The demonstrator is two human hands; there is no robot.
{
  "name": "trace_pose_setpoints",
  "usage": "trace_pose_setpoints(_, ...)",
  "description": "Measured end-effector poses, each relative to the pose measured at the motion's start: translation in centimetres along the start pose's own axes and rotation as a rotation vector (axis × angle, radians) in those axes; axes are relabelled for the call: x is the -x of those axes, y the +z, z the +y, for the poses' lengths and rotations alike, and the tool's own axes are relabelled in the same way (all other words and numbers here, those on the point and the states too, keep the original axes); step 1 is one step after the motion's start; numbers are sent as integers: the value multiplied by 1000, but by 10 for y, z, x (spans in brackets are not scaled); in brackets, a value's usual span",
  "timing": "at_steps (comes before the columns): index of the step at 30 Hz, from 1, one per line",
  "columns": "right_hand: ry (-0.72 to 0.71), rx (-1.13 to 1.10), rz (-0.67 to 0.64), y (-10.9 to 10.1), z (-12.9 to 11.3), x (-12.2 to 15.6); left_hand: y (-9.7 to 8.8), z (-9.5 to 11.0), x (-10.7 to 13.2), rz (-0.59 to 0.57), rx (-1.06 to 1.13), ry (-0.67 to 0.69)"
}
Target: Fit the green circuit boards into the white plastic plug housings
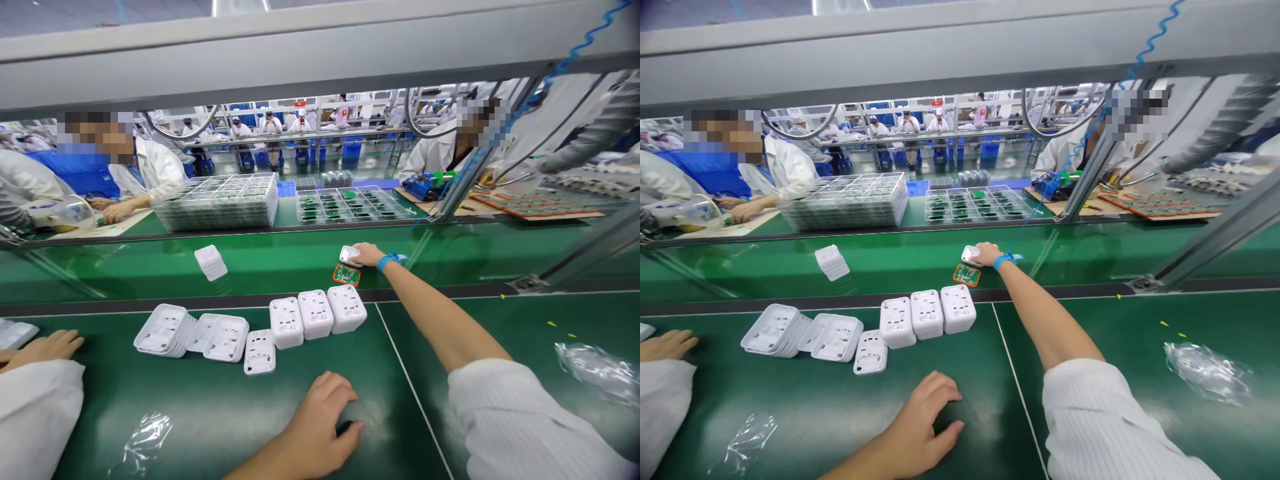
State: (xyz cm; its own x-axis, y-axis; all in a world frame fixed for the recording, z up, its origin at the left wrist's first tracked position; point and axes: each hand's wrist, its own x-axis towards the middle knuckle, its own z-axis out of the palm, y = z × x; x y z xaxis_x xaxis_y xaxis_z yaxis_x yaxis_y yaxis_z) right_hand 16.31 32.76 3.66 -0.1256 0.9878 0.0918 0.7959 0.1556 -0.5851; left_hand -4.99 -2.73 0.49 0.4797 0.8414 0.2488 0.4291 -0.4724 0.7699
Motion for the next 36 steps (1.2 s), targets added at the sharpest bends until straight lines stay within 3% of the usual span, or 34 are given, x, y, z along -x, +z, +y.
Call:
trace_pose_setpoints(3, -63, -12, -103, 6, -2, -4, 1, -2, 2, -11, 5, 0)
trace_pose_setpoints(5, -113, -47, -100, 4, 3, 3, 0, -1, 2, -17, 9, -13)
trace_pose_setpoints(11, -233, -272, 127, -11, 36, 68, -3, 4, -1, -33, 9, -23)
trace_pose_setpoints(14, -240, -375, 239, -8, 50, 100, -2, 3, -2, -44, 7, -27)
trace_pose_setpoints(17, -242, -459, 280, -1, 56, 113, -1, 2, -2, -45, 7, -8)
trace_pose_setpoints(23, -221, -511, 330, 8, 60, 95, 0, 1, -2, -52, -11, -10)
trace_pose_setpoints(29, -105, -395, 395, 19, 69, 58, -1, 2, -2, -68, 4, -38)
trace_pose_setpoints(36, 131, -85, 641, 11, 81, 48, -1, 2, -1, -91, 12, -62)
